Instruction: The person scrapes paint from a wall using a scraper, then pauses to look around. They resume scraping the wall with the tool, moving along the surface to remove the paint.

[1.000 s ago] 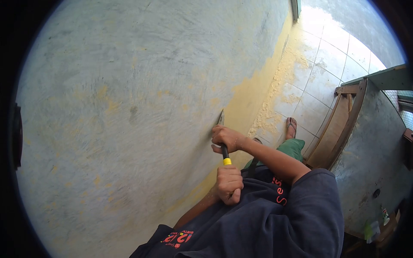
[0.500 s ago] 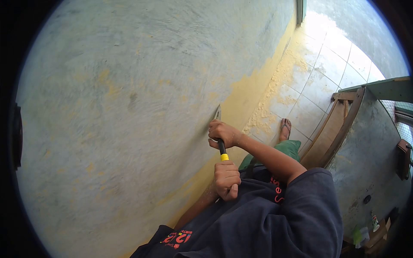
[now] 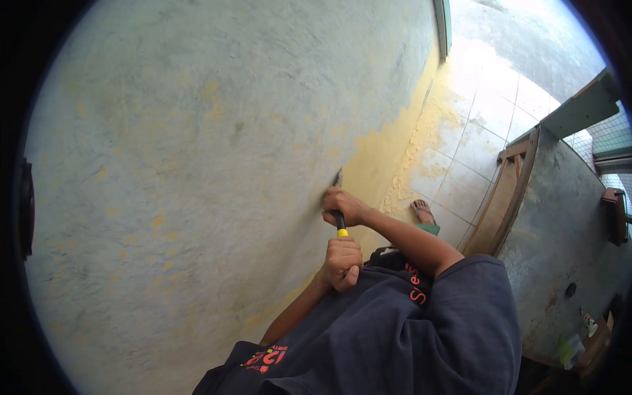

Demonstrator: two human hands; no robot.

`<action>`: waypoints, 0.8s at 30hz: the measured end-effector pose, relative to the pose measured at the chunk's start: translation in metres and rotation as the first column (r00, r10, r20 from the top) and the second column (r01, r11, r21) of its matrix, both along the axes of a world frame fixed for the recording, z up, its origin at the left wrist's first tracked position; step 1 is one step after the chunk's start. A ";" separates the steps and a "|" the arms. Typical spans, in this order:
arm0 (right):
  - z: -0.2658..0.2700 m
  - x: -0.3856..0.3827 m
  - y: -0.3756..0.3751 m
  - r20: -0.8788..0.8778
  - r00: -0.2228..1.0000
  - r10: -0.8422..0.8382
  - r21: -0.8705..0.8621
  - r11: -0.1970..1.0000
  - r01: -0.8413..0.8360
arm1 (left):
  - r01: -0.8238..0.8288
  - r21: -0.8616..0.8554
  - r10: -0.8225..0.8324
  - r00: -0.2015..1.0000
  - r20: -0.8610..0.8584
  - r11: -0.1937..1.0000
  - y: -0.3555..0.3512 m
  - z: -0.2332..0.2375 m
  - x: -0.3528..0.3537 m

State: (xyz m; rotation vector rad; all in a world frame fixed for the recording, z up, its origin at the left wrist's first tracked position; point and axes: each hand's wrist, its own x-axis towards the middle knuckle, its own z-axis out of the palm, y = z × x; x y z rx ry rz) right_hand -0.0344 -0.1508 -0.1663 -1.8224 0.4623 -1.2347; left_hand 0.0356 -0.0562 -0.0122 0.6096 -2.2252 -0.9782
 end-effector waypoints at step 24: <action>0.033 -0.028 -0.024 -0.137 0.951 0.277 0.018 0.961 -0.277 | -0.011 0.138 0.015 0.999 -0.034 0.990 -0.040 0.012 0.001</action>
